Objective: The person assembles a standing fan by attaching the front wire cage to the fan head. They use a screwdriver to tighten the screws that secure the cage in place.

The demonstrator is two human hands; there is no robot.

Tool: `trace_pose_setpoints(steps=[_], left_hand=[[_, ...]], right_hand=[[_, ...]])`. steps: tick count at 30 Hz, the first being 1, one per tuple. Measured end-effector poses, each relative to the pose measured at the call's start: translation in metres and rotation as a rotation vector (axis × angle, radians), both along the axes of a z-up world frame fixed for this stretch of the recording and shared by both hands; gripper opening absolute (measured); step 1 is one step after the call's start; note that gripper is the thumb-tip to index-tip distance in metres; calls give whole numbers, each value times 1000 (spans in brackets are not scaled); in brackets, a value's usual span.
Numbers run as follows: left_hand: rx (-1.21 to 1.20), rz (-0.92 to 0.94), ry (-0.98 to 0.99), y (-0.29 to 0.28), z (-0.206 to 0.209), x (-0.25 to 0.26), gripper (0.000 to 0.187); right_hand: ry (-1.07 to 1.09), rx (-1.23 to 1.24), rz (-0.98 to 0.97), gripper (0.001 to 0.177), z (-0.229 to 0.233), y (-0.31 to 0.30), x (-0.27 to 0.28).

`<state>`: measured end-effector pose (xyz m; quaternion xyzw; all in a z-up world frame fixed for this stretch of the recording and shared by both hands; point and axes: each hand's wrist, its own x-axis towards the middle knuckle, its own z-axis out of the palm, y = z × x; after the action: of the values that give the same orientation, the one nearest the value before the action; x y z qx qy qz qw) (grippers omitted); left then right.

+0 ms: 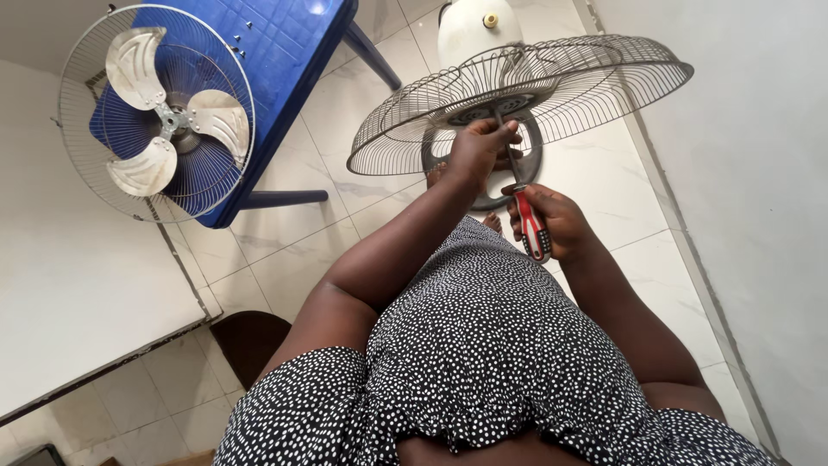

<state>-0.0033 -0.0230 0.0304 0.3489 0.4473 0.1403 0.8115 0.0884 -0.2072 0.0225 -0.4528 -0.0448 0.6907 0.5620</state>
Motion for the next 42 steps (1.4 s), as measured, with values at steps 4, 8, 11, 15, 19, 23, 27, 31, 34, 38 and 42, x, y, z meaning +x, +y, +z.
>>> trace_pose_setpoints(steps=[4,8,11,15,19,23,27,31,34,38,42], left_hand=[[5,80,-92,12,-23,1,29],[8,89,-63,25,-49,-1,28],[108,60,-41,23,-64,-3,23],[344,9,-56,9,-73,-9,22],[670,-152,99,-14,-68,-26,22],[879,-182,26,-29,-60,-35,18],[1113,-231,57,-35,-43,-50,27],[830,-246,-26,-37,-35,-69,28],[637,-308,-101,-33,-35,-88,25],[571,-427,-241,-27,-22,-113,25],[587,-393,-345,-27,-1,-134,29]], right_hand=[[-135,-52,40,35,10,-1,8],[-297,-95,104,32,19,-11,12],[-388,-63,107,29,25,-25,13],[-455,-88,94,29,21,-36,17],[-517,-132,120,30,10,-43,15],[-580,-157,189,32,6,-44,10],[-580,-198,214,32,13,-39,4],[-593,-146,257,32,13,-37,1],[-515,-127,361,35,9,-40,3],[-618,35,509,36,4,-29,-3],[-556,158,512,39,8,-2,-21]])
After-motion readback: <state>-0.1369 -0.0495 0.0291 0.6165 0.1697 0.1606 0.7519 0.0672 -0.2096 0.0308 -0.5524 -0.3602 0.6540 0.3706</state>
